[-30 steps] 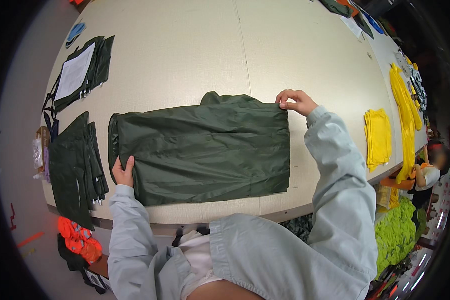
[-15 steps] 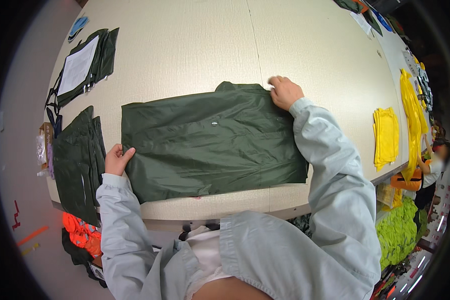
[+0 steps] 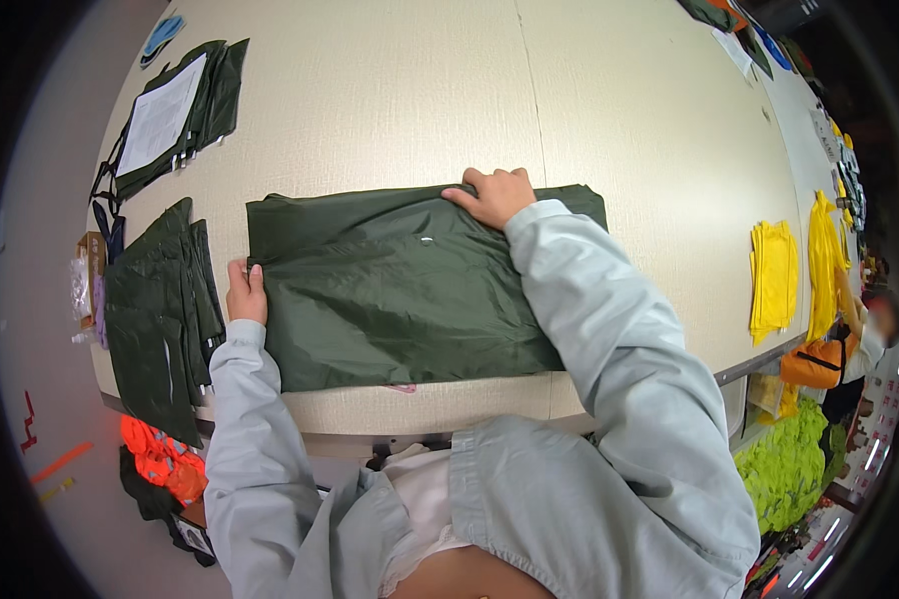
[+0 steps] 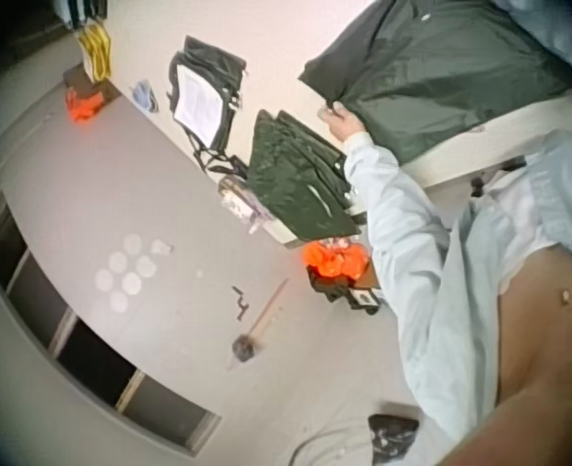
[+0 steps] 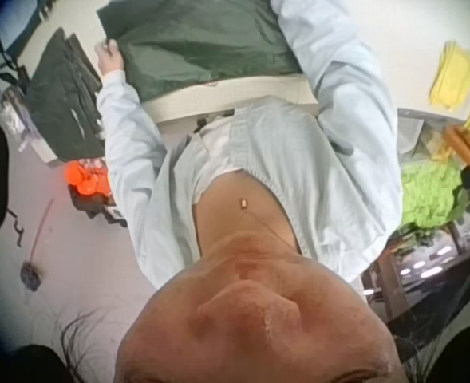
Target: The person folds a green raincoat on a table, trims loose threads with scissors, and places the folded item into a plastic bag. The person then retrieves another raincoat from a bin to repeat the process.
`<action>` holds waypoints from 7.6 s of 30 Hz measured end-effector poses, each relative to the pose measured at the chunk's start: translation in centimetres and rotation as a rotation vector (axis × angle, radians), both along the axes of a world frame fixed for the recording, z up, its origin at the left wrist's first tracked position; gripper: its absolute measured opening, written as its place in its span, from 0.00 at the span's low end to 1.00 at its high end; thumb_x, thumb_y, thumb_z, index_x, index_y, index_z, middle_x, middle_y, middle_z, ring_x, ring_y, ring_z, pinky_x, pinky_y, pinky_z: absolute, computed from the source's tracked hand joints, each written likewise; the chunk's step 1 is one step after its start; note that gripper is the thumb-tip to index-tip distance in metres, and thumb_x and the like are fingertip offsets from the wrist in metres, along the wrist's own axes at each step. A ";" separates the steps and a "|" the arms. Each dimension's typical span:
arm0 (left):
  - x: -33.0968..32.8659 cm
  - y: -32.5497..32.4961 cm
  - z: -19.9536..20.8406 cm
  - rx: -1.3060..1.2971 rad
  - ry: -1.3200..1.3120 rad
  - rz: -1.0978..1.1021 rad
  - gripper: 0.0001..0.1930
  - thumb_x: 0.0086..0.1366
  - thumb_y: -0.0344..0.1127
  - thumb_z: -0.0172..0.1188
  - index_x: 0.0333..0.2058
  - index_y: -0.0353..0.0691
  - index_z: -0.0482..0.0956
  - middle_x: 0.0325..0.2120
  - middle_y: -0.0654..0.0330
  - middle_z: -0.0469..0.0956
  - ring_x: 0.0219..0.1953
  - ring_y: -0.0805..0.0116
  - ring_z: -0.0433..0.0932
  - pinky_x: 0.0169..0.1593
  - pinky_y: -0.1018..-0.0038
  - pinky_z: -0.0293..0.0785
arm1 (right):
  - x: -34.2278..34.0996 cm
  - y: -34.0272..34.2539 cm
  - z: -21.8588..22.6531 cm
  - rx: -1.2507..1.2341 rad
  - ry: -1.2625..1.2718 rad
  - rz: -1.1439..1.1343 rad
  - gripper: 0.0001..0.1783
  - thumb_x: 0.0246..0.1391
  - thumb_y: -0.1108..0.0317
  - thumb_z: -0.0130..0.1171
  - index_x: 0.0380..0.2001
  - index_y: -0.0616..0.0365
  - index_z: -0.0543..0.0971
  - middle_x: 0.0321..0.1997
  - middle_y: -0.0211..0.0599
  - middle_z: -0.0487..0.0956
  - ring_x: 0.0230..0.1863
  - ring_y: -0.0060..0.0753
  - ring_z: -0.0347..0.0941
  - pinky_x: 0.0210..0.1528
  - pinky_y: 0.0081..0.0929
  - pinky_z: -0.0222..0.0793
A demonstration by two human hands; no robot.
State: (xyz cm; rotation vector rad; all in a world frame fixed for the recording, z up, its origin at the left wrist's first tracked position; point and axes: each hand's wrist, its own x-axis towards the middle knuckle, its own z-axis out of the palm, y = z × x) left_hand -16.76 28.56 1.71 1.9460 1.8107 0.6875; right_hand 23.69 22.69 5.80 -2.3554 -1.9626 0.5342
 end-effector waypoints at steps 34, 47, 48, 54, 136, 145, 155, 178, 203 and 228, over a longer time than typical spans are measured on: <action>2.2 0.3 1.4 0.214 0.302 -0.611 0.43 0.48 0.46 0.63 0.62 0.50 0.52 0.64 0.54 0.43 0.63 0.45 0.46 0.61 0.59 0.54 | -8.4 -3.1 -1.7 0.186 -0.066 -0.231 0.31 0.57 0.40 0.33 0.60 0.39 0.60 0.66 0.30 0.55 0.68 0.35 0.44 0.66 0.54 0.30; 3.4 0.5 0.9 0.220 0.307 -0.669 0.43 0.50 0.46 0.62 0.62 0.47 0.50 0.63 0.51 0.45 0.63 0.45 0.49 0.62 0.61 0.52 | -13.5 -14.6 -1.9 0.293 -0.052 -0.119 0.44 0.41 0.29 0.48 0.61 0.30 0.57 0.69 0.42 0.42 0.68 0.57 0.32 0.54 0.78 0.28; 2.9 0.7 0.6 0.210 0.324 -0.669 0.43 0.50 0.47 0.62 0.62 0.47 0.50 0.63 0.52 0.45 0.63 0.46 0.49 0.62 0.61 0.53 | -13.7 -14.2 -0.6 0.318 -0.018 -0.120 0.44 0.41 0.29 0.48 0.61 0.31 0.57 0.69 0.42 0.42 0.69 0.57 0.32 0.55 0.77 0.29; 2.8 0.9 6.0 -0.032 0.864 -0.607 0.42 0.51 0.54 0.61 0.62 0.47 0.53 0.64 0.55 0.42 0.63 0.46 0.48 0.58 0.41 0.47 | -1.5 -22.2 2.3 0.689 -0.164 -0.619 0.28 0.44 0.55 0.60 0.44 0.66 0.71 0.45 0.54 0.72 0.46 0.52 0.68 0.50 0.40 0.63; -4.0 -14.7 0.1 -0.400 -0.833 -0.352 0.32 0.55 0.20 0.46 0.60 0.34 0.49 0.54 0.49 0.62 0.55 0.58 0.63 0.57 0.72 0.57 | -14.3 -18.0 1.3 0.050 0.991 -0.521 0.44 0.44 0.61 0.62 0.59 0.69 0.53 0.57 0.50 0.63 0.59 0.40 0.59 0.61 0.29 0.53; -5.0 -14.0 -5.2 -0.572 -0.669 -0.577 0.36 0.53 0.15 0.41 0.62 0.34 0.43 0.59 0.52 0.56 0.60 0.65 0.56 0.59 0.77 0.53 | -12.2 -7.8 -1.6 0.253 1.078 -0.647 0.38 0.37 0.58 0.67 0.52 0.63 0.68 0.44 0.44 0.76 0.45 0.33 0.72 0.49 0.25 0.66; -4.3 -15.4 2.1 -0.073 -0.187 -0.232 0.43 0.47 0.29 0.61 0.60 0.32 0.47 0.54 0.42 0.53 0.52 0.45 0.60 0.56 0.58 0.59 | -12.3 -9.1 -3.3 0.312 0.316 -0.593 0.42 0.42 0.50 0.64 0.54 0.68 0.64 0.47 0.57 0.72 0.45 0.44 0.72 0.49 0.32 0.66; -4.3 -14.4 0.1 -0.777 -0.704 -0.163 0.30 0.51 0.40 0.66 0.49 0.30 0.67 0.44 0.52 0.75 0.47 0.64 0.73 0.51 0.73 0.66 | -19.5 -14.9 2.7 0.258 0.668 -0.421 0.63 0.36 0.72 0.69 0.65 0.45 0.32 0.55 0.59 0.66 0.56 0.52 0.63 0.57 0.33 0.59; 1.4 -12.9 7.9 -0.033 0.049 -0.413 0.14 0.51 0.30 0.53 0.37 0.34 0.72 0.36 0.46 0.72 0.39 0.49 0.71 0.42 0.61 0.70 | -28.1 -9.4 8.3 0.407 0.284 -0.139 0.40 0.33 0.37 0.64 0.44 0.58 0.73 0.36 0.67 0.73 0.45 0.66 0.63 0.52 0.43 0.61; -32.0 -5.8 0.6 -0.038 0.273 0.399 0.12 0.55 0.46 0.59 0.36 0.50 0.76 0.34 0.60 0.73 0.37 0.52 0.73 0.40 0.62 0.71 | -17.4 -7.4 -1.7 0.258 0.479 -0.189 0.24 0.47 0.58 0.62 0.43 0.63 0.73 0.39 0.51 0.78 0.41 0.46 0.75 0.44 0.32 0.67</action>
